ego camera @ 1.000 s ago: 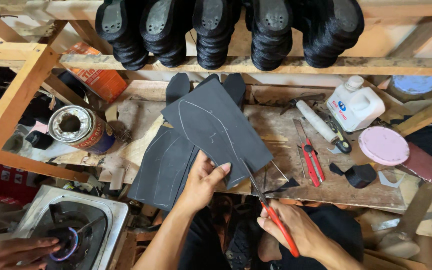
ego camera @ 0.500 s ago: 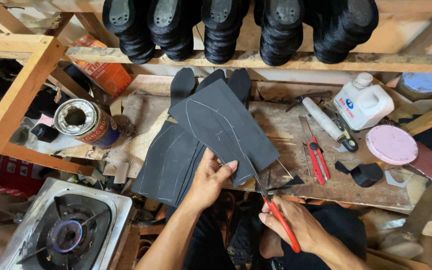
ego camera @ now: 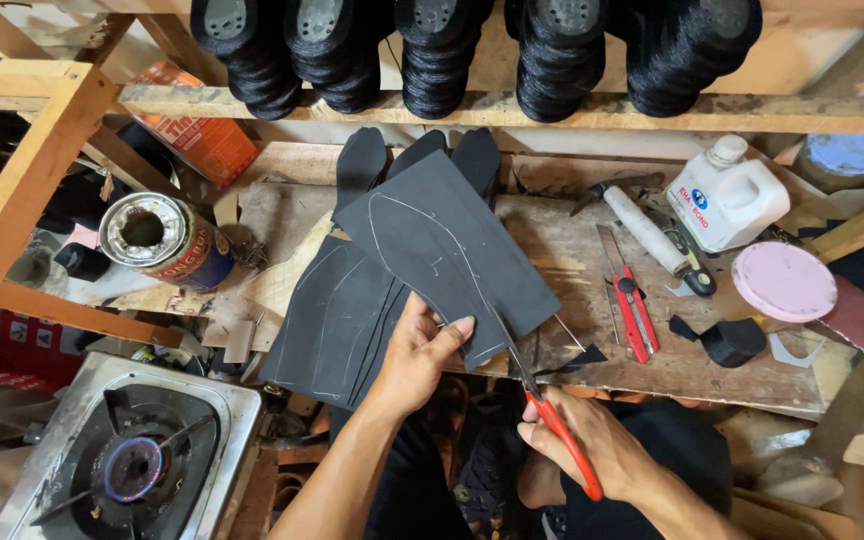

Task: The person uses red-handled scissors to cut black rubber insoles along white chalk outlines on a wooden workbench. They periodically pick up finished black shoes from a shelf to compare the cut insoles, then return the shoes and continue cutting additional insoles.

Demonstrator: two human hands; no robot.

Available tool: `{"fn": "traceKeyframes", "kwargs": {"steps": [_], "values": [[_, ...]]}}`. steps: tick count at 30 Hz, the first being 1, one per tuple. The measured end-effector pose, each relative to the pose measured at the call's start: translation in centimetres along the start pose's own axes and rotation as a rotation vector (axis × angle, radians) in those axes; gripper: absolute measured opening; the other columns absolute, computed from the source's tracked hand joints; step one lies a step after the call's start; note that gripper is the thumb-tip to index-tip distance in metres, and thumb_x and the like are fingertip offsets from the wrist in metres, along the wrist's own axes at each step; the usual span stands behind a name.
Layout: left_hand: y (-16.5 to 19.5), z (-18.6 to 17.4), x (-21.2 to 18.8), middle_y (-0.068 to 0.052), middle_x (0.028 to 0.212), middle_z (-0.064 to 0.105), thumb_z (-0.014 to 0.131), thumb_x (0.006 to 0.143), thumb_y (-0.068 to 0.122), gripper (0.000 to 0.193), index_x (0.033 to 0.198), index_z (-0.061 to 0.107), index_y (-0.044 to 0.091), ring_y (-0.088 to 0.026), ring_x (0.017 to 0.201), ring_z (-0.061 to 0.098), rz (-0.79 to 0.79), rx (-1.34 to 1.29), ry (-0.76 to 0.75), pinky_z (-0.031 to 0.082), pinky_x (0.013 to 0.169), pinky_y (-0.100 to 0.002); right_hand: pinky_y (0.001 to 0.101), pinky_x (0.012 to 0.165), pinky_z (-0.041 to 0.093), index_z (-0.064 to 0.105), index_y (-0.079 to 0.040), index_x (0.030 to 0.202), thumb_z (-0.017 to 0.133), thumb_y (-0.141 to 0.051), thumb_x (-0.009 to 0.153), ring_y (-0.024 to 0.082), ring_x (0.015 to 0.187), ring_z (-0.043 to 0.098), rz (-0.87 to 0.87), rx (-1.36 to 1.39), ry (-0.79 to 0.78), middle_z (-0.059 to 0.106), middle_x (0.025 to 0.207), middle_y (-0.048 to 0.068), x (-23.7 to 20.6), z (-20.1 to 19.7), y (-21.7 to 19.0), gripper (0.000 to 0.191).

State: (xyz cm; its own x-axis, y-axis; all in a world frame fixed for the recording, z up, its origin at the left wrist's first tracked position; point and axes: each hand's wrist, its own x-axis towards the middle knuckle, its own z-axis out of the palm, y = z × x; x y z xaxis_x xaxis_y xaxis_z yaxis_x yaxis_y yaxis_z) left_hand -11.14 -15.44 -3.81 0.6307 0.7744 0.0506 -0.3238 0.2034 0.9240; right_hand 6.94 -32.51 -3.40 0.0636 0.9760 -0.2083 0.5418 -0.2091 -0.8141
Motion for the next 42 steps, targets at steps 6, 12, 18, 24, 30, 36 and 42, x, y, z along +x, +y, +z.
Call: {"fn": "traceKeyframes", "kwargs": {"steps": [6, 12, 18, 24, 30, 36, 42], "values": [[0.0, 0.0, 0.1, -0.012, 0.129, 0.064, 0.062, 0.097, 0.001, 0.051, 0.145, 0.044, 0.003, -0.019, 0.118, 0.062, 0.022, 0.017, -0.015, 0.049, 0.102, -0.036, 0.0374, 0.071, 0.053, 0.063, -0.009, 0.094, 0.068, -0.034, 0.086, 0.024, 0.073, 0.069, 0.047, -0.010, -0.007, 0.066, 0.076, 0.008, 0.2, -0.2, -0.1, 0.027], [0.0, 0.0, 0.1, -0.012, 0.129, 0.065, 0.062, 0.097, 0.002, 0.050, 0.144, 0.044, 0.004, -0.019, 0.118, 0.062, -0.002, 0.019, -0.005, 0.050, 0.101, -0.036, 0.0387, 0.068, 0.051, 0.063, -0.005, 0.084, 0.068, -0.034, 0.085, 0.026, 0.069, 0.066, 0.066, 0.051, 0.018, 0.064, 0.073, 0.011, 0.3, 0.0, -0.2, 0.029], [0.0, -0.2, 0.3, -0.012, 0.125, 0.066, 0.062, 0.097, 0.002, 0.049, 0.143, 0.045, 0.004, -0.019, 0.112, 0.064, -0.022, 0.034, 0.008, 0.053, 0.095, -0.036, 0.0400, 0.065, 0.050, 0.062, -0.003, 0.079, 0.069, -0.034, 0.084, 0.028, 0.065, 0.065, 0.065, 0.009, 0.048, 0.064, 0.070, 0.012, 0.6, 0.3, 0.0, 0.031], [-0.3, -0.2, 0.6, -0.011, 0.124, 0.067, 0.062, 0.096, 0.001, 0.050, 0.143, 0.045, 0.006, -0.018, 0.110, 0.065, -0.017, 0.010, 0.015, 0.054, 0.093, -0.035, 0.0410, 0.063, 0.049, 0.059, -0.002, 0.076, 0.070, -0.031, 0.083, 0.030, 0.064, 0.063, 0.005, -0.020, 0.096, 0.061, 0.068, 0.014, 0.7, 0.5, 0.7, 0.031], [-0.4, -0.2, 0.9, -0.012, 0.124, 0.066, 0.063, 0.094, -0.001, 0.051, 0.142, 0.046, 0.005, -0.020, 0.112, 0.065, -0.033, -0.063, 0.007, 0.054, 0.095, -0.037, 0.0403, 0.054, 0.047, 0.059, -0.002, 0.071, 0.071, -0.030, 0.084, 0.027, 0.052, 0.057, 0.029, 0.005, 0.132, 0.058, 0.056, 0.012, 0.4, 0.9, 1.2, 0.033], [0.4, -0.4, 1.5, -0.010, 0.135, 0.060, 0.065, 0.090, -0.007, 0.061, 0.145, 0.041, 0.005, -0.020, 0.125, 0.059, 0.054, -0.098, 0.061, 0.049, 0.106, -0.036, 0.0386, 0.054, 0.047, 0.058, -0.002, 0.069, 0.073, -0.033, 0.085, 0.024, 0.052, 0.055, 0.095, 0.015, 0.098, 0.056, 0.055, 0.011, 0.2, 0.9, 1.0, 0.037], [-0.4, 0.8, 0.7, -0.012, 0.133, 0.060, 0.064, 0.092, -0.006, 0.060, 0.145, 0.039, 0.005, -0.021, 0.122, 0.060, 0.028, 0.006, 0.075, 0.051, 0.103, -0.037, 0.0361, 0.065, 0.051, 0.066, -0.005, 0.077, 0.070, -0.034, 0.084, 0.020, 0.065, 0.065, -0.002, 0.008, 0.119, 0.065, 0.067, 0.007, 1.5, 0.7, 0.4, 0.030]]}}
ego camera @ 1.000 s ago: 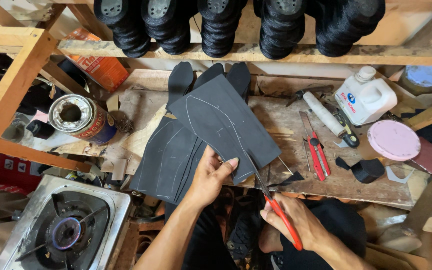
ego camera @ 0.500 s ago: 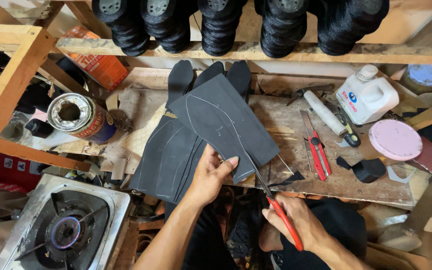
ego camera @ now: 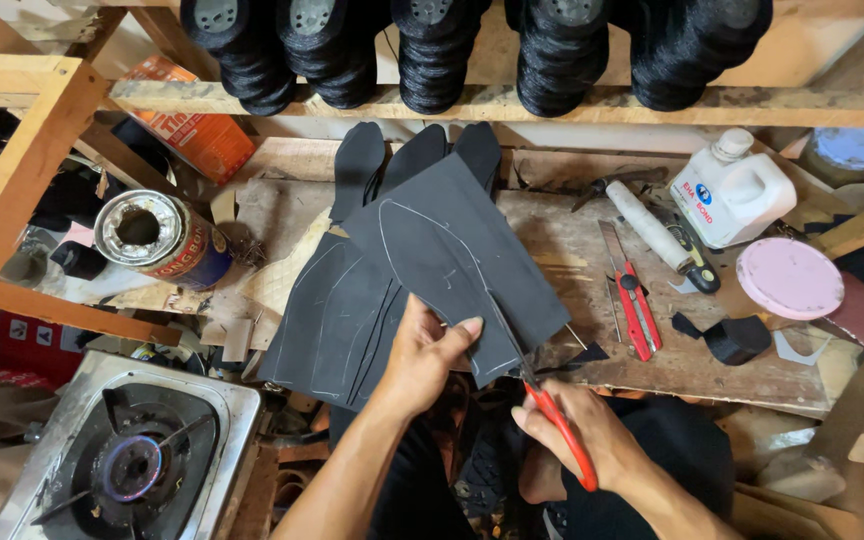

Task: The person uses red-handled scissors to cut black rubber insoles along white chalk outlines on a wooden workbench. They periodically pick up finished black shoes from a shelf to compare the cut insoles, then return the shoes and continue cutting additional insoles.

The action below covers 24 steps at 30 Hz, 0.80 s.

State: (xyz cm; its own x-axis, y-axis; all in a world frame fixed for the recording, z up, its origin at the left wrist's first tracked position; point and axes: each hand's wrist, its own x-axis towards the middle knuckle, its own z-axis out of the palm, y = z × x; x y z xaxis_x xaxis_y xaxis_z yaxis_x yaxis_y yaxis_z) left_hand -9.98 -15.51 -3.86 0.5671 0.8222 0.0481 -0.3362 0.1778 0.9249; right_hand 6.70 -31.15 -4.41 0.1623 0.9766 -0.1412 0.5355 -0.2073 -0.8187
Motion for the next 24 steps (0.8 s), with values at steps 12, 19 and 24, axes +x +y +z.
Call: {"fn": "traceKeyframes", "kwargs": {"steps": [12, 19, 24], "values": [[-0.6, 0.0, -0.6, -0.013, 0.132, 0.060, 0.063, 0.092, -0.006, 0.058, 0.144, 0.039, 0.003, -0.021, 0.122, 0.060, -0.018, -0.062, 0.007, 0.051, 0.103, -0.038, 0.0354, 0.064, 0.050, 0.065, -0.003, 0.080, 0.070, -0.030, 0.083, 0.020, 0.063, 0.062, 0.087, 0.096, 0.006, 0.062, 0.064, 0.008, -0.1, 0.9, -0.3, 0.028], [-0.4, 0.1, -0.8, -0.012, 0.132, 0.060, 0.062, 0.092, -0.007, 0.059, 0.145, 0.039, 0.005, -0.021, 0.119, 0.062, -0.038, -0.103, -0.004, 0.054, 0.099, -0.038, 0.0349, 0.059, 0.050, 0.064, -0.003, 0.074, 0.073, -0.027, 0.081, 0.020, 0.057, 0.062, 0.050, 0.105, 0.091, 0.062, 0.060, 0.008, -0.4, 1.8, 0.5, 0.026], [0.0, 0.4, -0.8, -0.014, 0.125, 0.062, 0.063, 0.092, -0.004, 0.057, 0.142, 0.039, 0.006, -0.022, 0.107, 0.067, -0.110, -0.117, 0.022, 0.060, 0.082, -0.037, 0.0356, 0.056, 0.048, 0.061, -0.002, 0.071, 0.074, -0.025, 0.082, 0.020, 0.053, 0.058, 0.045, 0.089, 0.106, 0.060, 0.058, 0.009, -0.4, 2.0, 0.8, 0.029]]}}
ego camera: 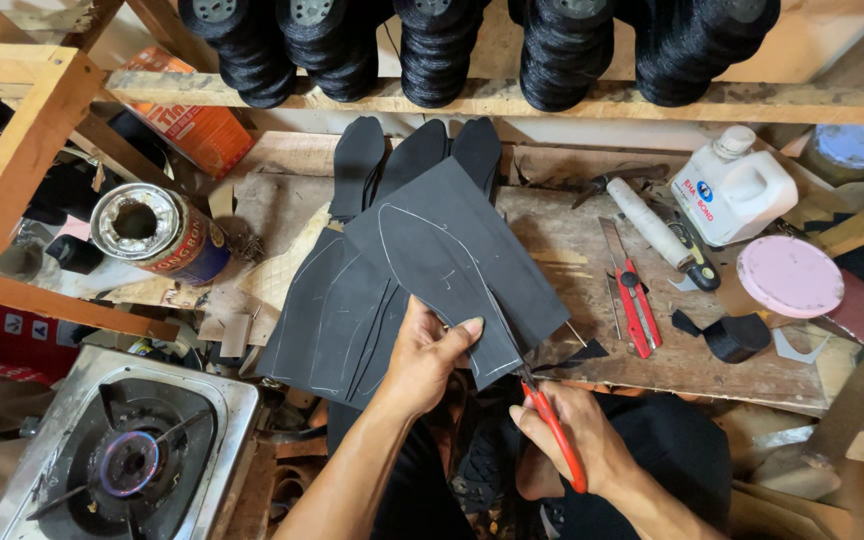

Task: The person uses red-handled scissors to cut black rubber insoles along white chalk outlines on a wooden workbench. They periodically pick up finished black shoes from a shelf to compare the cut insoles, then return the shoes and continue cutting additional insoles.

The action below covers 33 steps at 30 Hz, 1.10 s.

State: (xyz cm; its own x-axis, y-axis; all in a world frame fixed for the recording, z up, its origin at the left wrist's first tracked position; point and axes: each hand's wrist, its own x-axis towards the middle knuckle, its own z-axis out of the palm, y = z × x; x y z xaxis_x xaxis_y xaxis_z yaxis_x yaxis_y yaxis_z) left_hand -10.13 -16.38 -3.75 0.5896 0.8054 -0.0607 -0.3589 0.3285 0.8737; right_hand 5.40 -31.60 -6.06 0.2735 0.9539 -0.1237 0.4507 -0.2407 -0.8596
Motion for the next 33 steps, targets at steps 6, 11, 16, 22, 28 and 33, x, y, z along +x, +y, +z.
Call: {"fn": "traceKeyframes", "kwargs": {"steps": [6, 11, 16, 22, 28, 33], "values": [[-0.1, 0.0, 0.0, -0.014, 0.121, 0.064, 0.063, 0.092, -0.004, 0.057, 0.142, 0.039, 0.007, -0.021, 0.100, 0.068, 0.002, -0.028, -0.012, 0.060, 0.077, -0.035, 0.0368, 0.052, 0.047, 0.061, -0.002, 0.068, 0.074, -0.025, 0.082, 0.020, 0.049, 0.055, 0.007, -0.011, 0.017, 0.057, 0.054, 0.009, 0.0, 0.2, 0.1, 0.030], [0.5, -0.7, 0.9, -0.011, 0.128, 0.064, 0.067, 0.090, -0.004, 0.060, 0.143, 0.043, 0.006, -0.018, 0.115, 0.066, 0.051, -0.039, -0.055, 0.058, 0.096, -0.033, 0.0371, 0.051, 0.045, 0.061, -0.002, 0.067, 0.074, -0.026, 0.082, 0.019, 0.050, 0.053, 0.022, 0.007, 0.033, 0.055, 0.053, 0.010, 0.0, 0.4, 0.4, 0.032], [1.5, -1.5, 1.4, -0.013, 0.123, 0.067, 0.068, 0.089, 0.001, 0.055, 0.139, 0.045, 0.003, -0.022, 0.106, 0.068, 0.034, 0.056, 0.075, 0.059, 0.086, -0.037, 0.0348, 0.046, 0.040, 0.055, -0.002, 0.062, 0.071, -0.029, 0.088, 0.017, 0.045, 0.051, 0.056, 0.135, -0.236, 0.053, 0.051, 0.009, 0.5, -1.6, 0.1, 0.041], [0.1, 0.2, -0.3, -0.010, 0.116, 0.067, 0.068, 0.089, 0.002, 0.053, 0.137, 0.047, 0.006, -0.017, 0.093, 0.066, -0.005, 0.032, 0.054, 0.054, 0.071, -0.028, 0.0326, 0.045, 0.045, 0.058, -0.003, 0.068, 0.066, -0.028, 0.089, 0.016, 0.046, 0.057, 0.137, 0.257, -0.336, 0.057, 0.052, 0.006, 1.0, -2.9, -1.2, 0.033], [-1.0, 1.0, -1.1, -0.008, 0.107, 0.068, 0.068, 0.090, 0.002, 0.047, 0.132, 0.048, 0.004, -0.013, 0.081, 0.066, -0.032, 0.009, 0.041, 0.052, 0.060, -0.026, 0.0328, 0.052, 0.047, 0.060, -0.005, 0.086, 0.057, -0.025, 0.086, 0.016, 0.055, 0.055, -0.108, -0.001, -0.133, 0.056, 0.064, 0.005, 1.1, -0.7, -1.7, 0.020], [-0.6, 1.1, -1.5, -0.008, 0.105, 0.068, 0.069, 0.091, 0.002, 0.048, 0.135, 0.048, 0.005, -0.013, 0.079, 0.065, -0.008, 0.059, 0.031, 0.049, 0.059, -0.025, 0.0330, 0.049, 0.050, 0.064, -0.004, 0.092, 0.059, -0.030, 0.086, 0.015, 0.053, 0.058, 0.022, 0.145, -0.126, 0.058, 0.064, 0.003, 0.2, -0.7, -2.9, 0.028]]}}
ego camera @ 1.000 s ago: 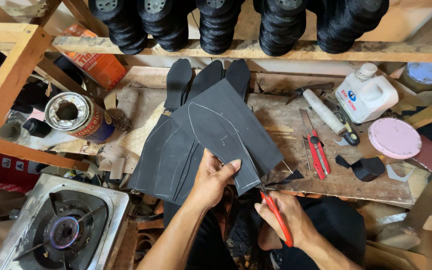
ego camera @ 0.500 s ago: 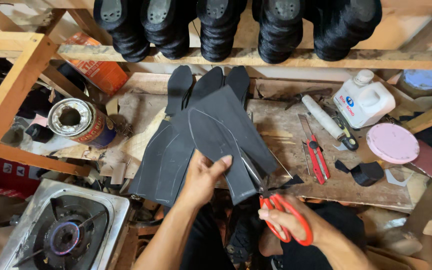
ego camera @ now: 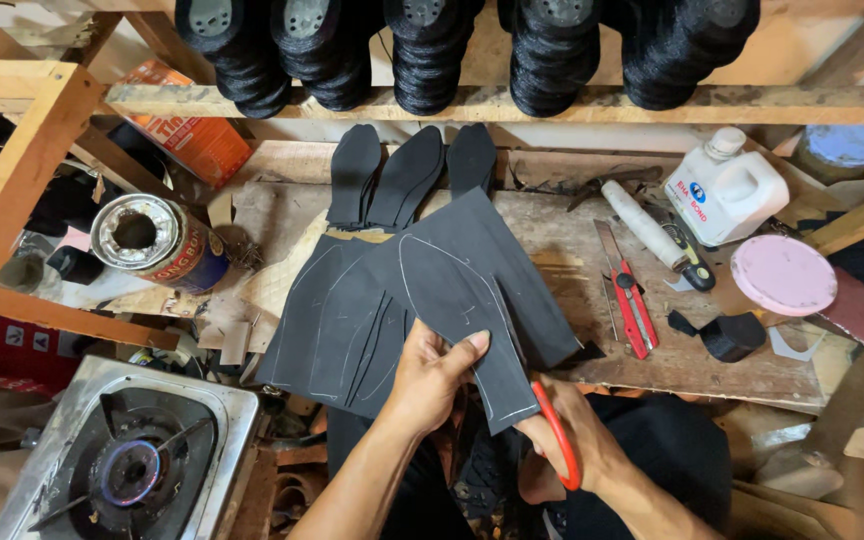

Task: The person uses red-handled scissors to cut black rubber insoles along white chalk outlines on a wooden workbench. They periodically pick up finished black shoes from a shelf to compare the cut insoles, then return the shoes and continue cutting additional insoles.

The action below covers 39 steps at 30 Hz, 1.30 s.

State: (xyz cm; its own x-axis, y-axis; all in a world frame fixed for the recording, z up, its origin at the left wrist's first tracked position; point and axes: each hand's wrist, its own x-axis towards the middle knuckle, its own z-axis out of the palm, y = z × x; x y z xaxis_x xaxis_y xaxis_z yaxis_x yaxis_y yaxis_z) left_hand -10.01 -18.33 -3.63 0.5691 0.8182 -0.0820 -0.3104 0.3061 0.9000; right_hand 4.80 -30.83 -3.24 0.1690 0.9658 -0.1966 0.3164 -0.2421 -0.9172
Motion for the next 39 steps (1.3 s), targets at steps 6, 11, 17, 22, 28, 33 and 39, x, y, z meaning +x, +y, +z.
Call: {"fn": "traceKeyframes", "kwargs": {"steps": [6, 11, 17, 22, 28, 33, 39], "values": [[1.7, 0.3, -0.1, -0.012, 0.113, 0.067, 0.066, 0.089, 0.002, 0.053, 0.136, 0.044, 0.006, -0.019, 0.092, 0.071, -0.056, -0.086, 0.012, 0.061, 0.072, -0.034, 0.0321, 0.043, 0.049, 0.063, -0.005, 0.088, 0.061, -0.037, 0.085, 0.015, 0.041, 0.058, 0.076, -0.050, 0.000, 0.055, 0.055, 0.004, -0.6, 0.1, -0.5, 0.032], [2.7, 0.1, 0.4, -0.014, 0.123, 0.065, 0.065, 0.093, 0.002, 0.049, 0.137, 0.043, 0.002, -0.022, 0.108, 0.067, 0.146, -0.067, 0.087, 0.059, 0.092, -0.037, 0.0353, 0.048, 0.049, 0.061, -0.002, 0.081, 0.068, -0.032, 0.083, 0.018, 0.047, 0.057, 0.144, 0.000, 0.051, 0.055, 0.058, 0.005, -0.7, 0.3, 0.8, 0.031], [2.2, 0.7, 0.0, -0.013, 0.122, 0.065, 0.064, 0.094, 0.000, 0.049, 0.138, 0.043, 0.003, -0.020, 0.109, 0.066, 0.146, 0.067, 0.078, 0.056, 0.093, -0.035, 0.0359, 0.070, 0.053, 0.060, -0.003, 0.092, 0.058, -0.025, 0.089, 0.026, 0.077, 0.067, -0.267, -0.227, 0.060, 0.067, 0.083, 0.011, 0.4, -0.1, 1.3, 0.023], [2.3, 0.6, -0.5, -0.013, 0.118, 0.066, 0.062, 0.092, -0.001, 0.049, 0.137, 0.043, 0.004, -0.021, 0.103, 0.068, 0.074, -0.031, 0.049, 0.058, 0.088, -0.036, 0.0371, 0.075, 0.054, 0.063, -0.002, 0.102, 0.056, -0.024, 0.092, 0.029, 0.085, 0.069, -0.314, -0.054, 0.054, 0.071, 0.093, 0.012, -0.2, -0.1, -0.1, 0.025], [2.9, 0.4, -0.5, -0.012, 0.119, 0.066, 0.063, 0.091, -0.002, 0.050, 0.137, 0.042, 0.005, -0.019, 0.103, 0.068, 0.054, -0.056, 0.039, 0.058, 0.088, -0.036, 0.0430, 0.062, 0.053, 0.062, 0.002, 0.092, 0.061, -0.024, 0.086, 0.033, 0.062, 0.062, 0.250, 0.031, 0.010, 0.061, 0.069, 0.016, -1.0, 0.1, -1.0, 0.027], [3.1, 0.9, -0.8, -0.012, 0.121, 0.066, 0.063, 0.091, -0.001, 0.051, 0.138, 0.042, 0.004, -0.020, 0.105, 0.067, 0.039, -0.048, 0.018, 0.057, 0.091, -0.037, 0.0352, 0.073, 0.054, 0.065, -0.001, 0.098, 0.060, -0.025, 0.091, 0.025, 0.078, 0.068, -0.256, -0.070, 0.047, 0.069, 0.083, 0.009, -0.6, -0.3, -0.2, 0.025], [3.1, 0.9, -1.1, -0.011, 0.124, 0.064, 0.063, 0.091, -0.002, 0.054, 0.140, 0.042, 0.004, -0.019, 0.110, 0.065, 0.053, -0.031, -0.013, 0.055, 0.095, -0.035, 0.0358, 0.066, 0.051, 0.064, -0.002, 0.095, 0.055, -0.017, 0.091, 0.021, 0.073, 0.061, -0.209, -0.027, 0.057, 0.062, 0.079, 0.008, -0.5, -0.2, 0.2, 0.018]]}}
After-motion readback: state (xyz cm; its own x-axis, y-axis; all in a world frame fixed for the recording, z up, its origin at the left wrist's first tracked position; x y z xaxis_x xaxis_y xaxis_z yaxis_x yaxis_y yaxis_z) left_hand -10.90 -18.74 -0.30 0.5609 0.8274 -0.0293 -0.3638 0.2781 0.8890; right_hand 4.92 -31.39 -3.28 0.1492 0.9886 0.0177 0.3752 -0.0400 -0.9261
